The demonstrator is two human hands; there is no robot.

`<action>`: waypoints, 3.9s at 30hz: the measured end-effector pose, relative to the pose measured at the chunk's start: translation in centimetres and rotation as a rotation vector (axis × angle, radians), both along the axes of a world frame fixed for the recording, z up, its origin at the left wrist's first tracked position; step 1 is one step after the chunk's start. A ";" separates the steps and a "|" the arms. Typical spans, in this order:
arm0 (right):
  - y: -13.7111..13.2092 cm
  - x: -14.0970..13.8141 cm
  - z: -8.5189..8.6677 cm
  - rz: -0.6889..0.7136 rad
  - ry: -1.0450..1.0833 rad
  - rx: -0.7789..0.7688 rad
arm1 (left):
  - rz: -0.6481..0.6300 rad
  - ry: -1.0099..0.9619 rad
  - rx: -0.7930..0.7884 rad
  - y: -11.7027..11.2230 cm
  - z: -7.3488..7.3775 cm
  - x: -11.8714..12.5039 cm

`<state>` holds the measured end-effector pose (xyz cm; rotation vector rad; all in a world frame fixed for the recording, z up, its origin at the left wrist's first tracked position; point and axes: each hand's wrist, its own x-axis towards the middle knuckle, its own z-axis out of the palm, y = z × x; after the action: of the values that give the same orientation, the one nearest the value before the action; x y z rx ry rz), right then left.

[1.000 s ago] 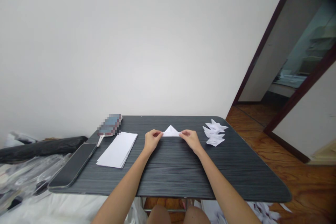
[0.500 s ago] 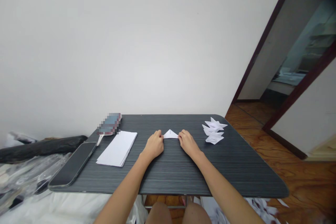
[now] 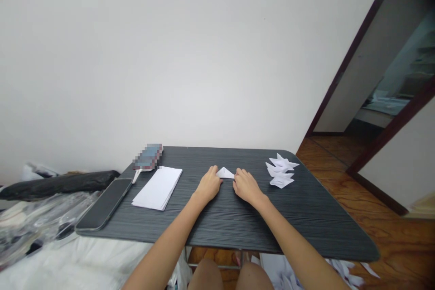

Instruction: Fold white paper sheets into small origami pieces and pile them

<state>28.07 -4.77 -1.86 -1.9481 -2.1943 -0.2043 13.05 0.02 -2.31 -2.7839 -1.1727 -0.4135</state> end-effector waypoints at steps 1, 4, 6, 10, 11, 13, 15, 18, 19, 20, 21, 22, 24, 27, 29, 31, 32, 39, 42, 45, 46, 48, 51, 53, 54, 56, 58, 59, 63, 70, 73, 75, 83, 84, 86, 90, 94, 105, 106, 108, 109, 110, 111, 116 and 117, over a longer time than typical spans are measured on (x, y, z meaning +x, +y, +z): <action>0.1 0.0 -0.1 -0.007 0.011 0.010 | 0.005 -0.001 -0.027 0.3 -0.1 0.3; 0.5 0.3 -0.8 -0.021 0.093 0.040 | 0.025 0.039 -0.054 1.1 0.1 1.2; 1.0 0.8 -1.5 -0.031 0.198 0.092 | 0.004 0.084 -0.047 1.6 0.4 1.6; 2.2 1.5 -2.8 -0.134 0.488 0.240 | -0.027 0.131 -0.038 2.0 1.0 2.0; 2.5 1.6 -3.0 -0.172 0.544 0.261 | -0.015 0.126 -0.031 2.0 1.0 2.1; 2.8 1.3 -3.0 -0.231 0.615 0.269 | 0.015 0.102 -0.016 2.0 0.9 2.1; 2.8 0.8 -2.7 -0.232 0.646 0.240 | 0.037 0.073 -0.005 1.8 0.8 2.3; 2.7 -0.1 -2.1 -0.194 0.676 0.188 | 0.061 0.041 -0.013 1.6 0.6 2.6; 2.6 -0.4 -1.9 -0.193 0.682 0.179 | 0.067 0.034 -0.021 1.5 0.6 2.8; 2.5 -0.5 -1.8 -0.194 0.688 0.173 | 0.070 0.026 -0.031 1.4 0.5 2.9; 2.5 -0.6 -1.7 -0.197 0.696 0.171 | 0.072 0.013 -0.042 1.4 0.4 3.0; 2.4 -0.6 -1.6 -0.198 0.703 0.168 | 0.072 -0.005 -0.051 1.3 0.3 3.1; 2.4 -0.6 -1.6 -0.204 0.710 0.165 | 0.058 -0.064 -0.062 1.3 0.1 3.3; 2.2 -0.5 -1.6 -0.236 0.688 0.158 | 0.036 -0.202 -0.075 1.3 -0.3 3.3; 2.1 -0.4 -1.5 -0.259 0.682 0.168 | 0.034 -0.318 -0.097 1.4 -0.5 3.3; 2.0 -0.4 -1.5 -0.247 0.726 0.185 | 0.040 -0.457 -0.135 1.5 -0.6 3.3; 1.9 -0.3 -1.4 -0.225 0.775 0.189 | 0.042 -0.534 -0.163 1.6 -0.6 3.3; 2.8 0.6 -1.7 -0.040 1.348 0.166 | 0.045 -1.107 -0.619 2.8 -0.5 3.0; 3.4 1.2 -1.9 0.059 1.533 0.168 | -0.026 -1.374 -0.854 3.2 -0.6 2.9; 3.5 1.6 -1.9 0.124 1.583 0.199 | -0.078 -1.514 -0.989 3.4 -0.7 2.7; 3.4 1.7 -1.7 0.132 1.566 0.210 | -0.081 -1.524 -1.012 3.3 -0.7 2.7; 3.1 1.7 -1.4 0.141 1.503 0.224 | -0.076 -1.503 -1.042 3.3 -0.8 2.7; 2.7 1.4 -1.0 0.163 1.422 0.202 | -0.066 -1.419 -1.038 3.1 -0.9 2.7; 2.6 1.2 -0.8 0.171 1.401 0.171 | -0.075 -1.354 -1.027 3.0 -0.9 2.7; 2.6 1.2 -0.9 0.169 1.394 0.156 | -0.089 -1.321 -1.029 3.0 -0.9 2.7; 2.6 1.2 -1.0 0.158 1.385 0.140 | -0.120 -1.262 -1.041 3.0 -0.9 2.6; 2.7 1.3 -1.2 0.160 1.392 0.136 | -0.142 -1.228 -1.039 3.0 -0.8 2.6; 2.7 1.3 -1.3 0.170 1.405 0.132 | -0.152 -1.221 -1.036 3.0 -0.8 2.6; 2.6 1.5 -1.1 0.246 1.491 0.106 | -0.230 -1.212 -1.072 2.8 -0.7 2.5; 2.6 2.5 -1.1 0.272 1.559 0.032 | -0.302 -1.184 -1.124 2.4 -0.2 2.4; 2.5 2.7 -1.0 0.291 1.583 -0.004 | -0.317 -1.169 -1.138 2.3 -0.1 2.3; 2.3 2.6 -0.8 0.326 1.598 -0.035 | -0.330 -1.201 -1.156 2.4 -0.2 2.2; 2.3 2.3 -0.5 0.258 1.534 0.018 | -0.401 -1.076 -1.191 2.1 -0.4 2.2; 2.4 2.3 -0.7 0.235 1.516 0.040 | -0.409 -1.042 -1.181 2.1 -0.6 2.2; 2.6 2.2 -1.1 0.209 1.460 0.082 | -0.421 -0.988 -1.153 2.1 -1.1 2.5; 2.8 2.1 -1.8 0.179 1.292 0.166 | -0.419 -0.943 -1.133 2.0 -1.5 2.7; 2.6 2.2 -1.7 0.167 1.163 0.211 | -0.381 -0.980 -1.162 2.0 -1.0 2.7; 2.4 2.1 -1.3 0.228 1.150 0.172 | -0.222 -1.094 -1.194 2.4 -0.9 2.3; 2.2 2.1 -1.1 0.225 1.166 0.154 | -0.218 -1.089 -1.166 2.4 -0.9 2.3; 2.0 2.2 -0.7 0.203 1.214 0.106 | -0.219 -1.065 -1.060 2.5 -0.8 2.1; 2.0 2.3 -0.5 0.187 1.245 0.083 | -0.223 -1.048 -0.995 2.5 -0.8 2.1; 1.9 2.3 -0.4 0.171 1.277 0.064 | -0.229 -1.027 -0.931 2.5 -0.8 2.0; 1.9 2.4 -0.4 0.157 1.308 0.047 | -0.233 -1.006 -0.873 2.5 -0.8 1.9; 2.3 2.5 -1.0 0.113 1.417 0.009 | -0.212 -0.982 -0.789 2.3 -0.9 2.0; 2.3 2.4 -1.1 0.098 1.438 0.008 | -0.205 -0.985 -0.834 2.2 -0.9 2.1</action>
<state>30.47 -2.47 -2.93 -1.1903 -1.2239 0.9004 15.18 2.22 -3.23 -3.4925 -1.4226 -1.8565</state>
